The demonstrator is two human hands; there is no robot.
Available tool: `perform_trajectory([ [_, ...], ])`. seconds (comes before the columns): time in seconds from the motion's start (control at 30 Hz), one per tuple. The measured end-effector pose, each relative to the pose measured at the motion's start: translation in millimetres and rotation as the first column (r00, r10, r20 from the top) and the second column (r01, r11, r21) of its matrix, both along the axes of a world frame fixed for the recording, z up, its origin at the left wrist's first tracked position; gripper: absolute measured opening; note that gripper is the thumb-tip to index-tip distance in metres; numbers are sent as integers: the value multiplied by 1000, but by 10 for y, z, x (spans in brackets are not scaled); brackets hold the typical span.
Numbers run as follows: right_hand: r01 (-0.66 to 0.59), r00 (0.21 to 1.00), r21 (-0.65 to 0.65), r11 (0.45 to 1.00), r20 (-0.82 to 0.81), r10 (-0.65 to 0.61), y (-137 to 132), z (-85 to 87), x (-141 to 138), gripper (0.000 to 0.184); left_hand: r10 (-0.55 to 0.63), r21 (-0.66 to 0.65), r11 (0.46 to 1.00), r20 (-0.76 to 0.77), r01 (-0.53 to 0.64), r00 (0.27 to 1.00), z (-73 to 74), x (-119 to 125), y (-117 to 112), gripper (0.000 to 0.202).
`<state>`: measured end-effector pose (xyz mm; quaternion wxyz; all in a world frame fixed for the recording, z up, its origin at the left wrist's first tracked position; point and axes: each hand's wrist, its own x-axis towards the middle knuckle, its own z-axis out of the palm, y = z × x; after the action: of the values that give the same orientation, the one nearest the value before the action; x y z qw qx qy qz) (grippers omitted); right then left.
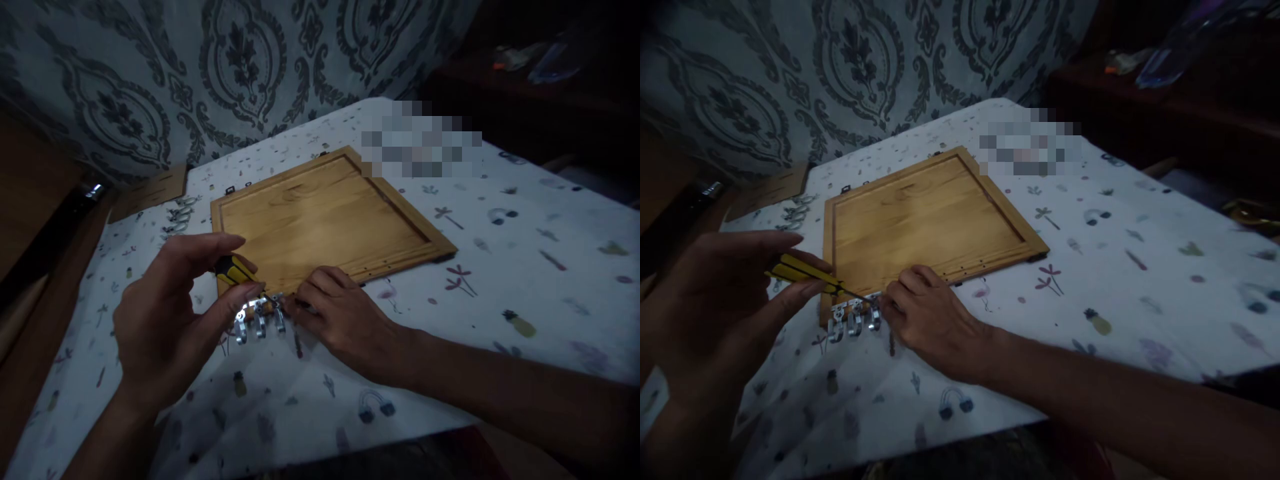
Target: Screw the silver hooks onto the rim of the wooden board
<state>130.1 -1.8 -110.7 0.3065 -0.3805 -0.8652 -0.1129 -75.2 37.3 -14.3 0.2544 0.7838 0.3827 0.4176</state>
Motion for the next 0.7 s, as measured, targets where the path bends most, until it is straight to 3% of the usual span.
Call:
perform_trajectory([
  [0.2,-1,1000,11,1000,4,1,3,8,-3,20,-45,-71,996,127,54,991,-25,67,-14,24],
  [0.47,-4,1000,17,1000,-16,4,3,-6,-11,21,40,96,994,57,-45,998,-10,38,-14,30],
  [0.7,-1,1000,16,1000,-13,2,-1,-10,-8,21,-73,51,996,56,70,996,31,-7,40,33],
])
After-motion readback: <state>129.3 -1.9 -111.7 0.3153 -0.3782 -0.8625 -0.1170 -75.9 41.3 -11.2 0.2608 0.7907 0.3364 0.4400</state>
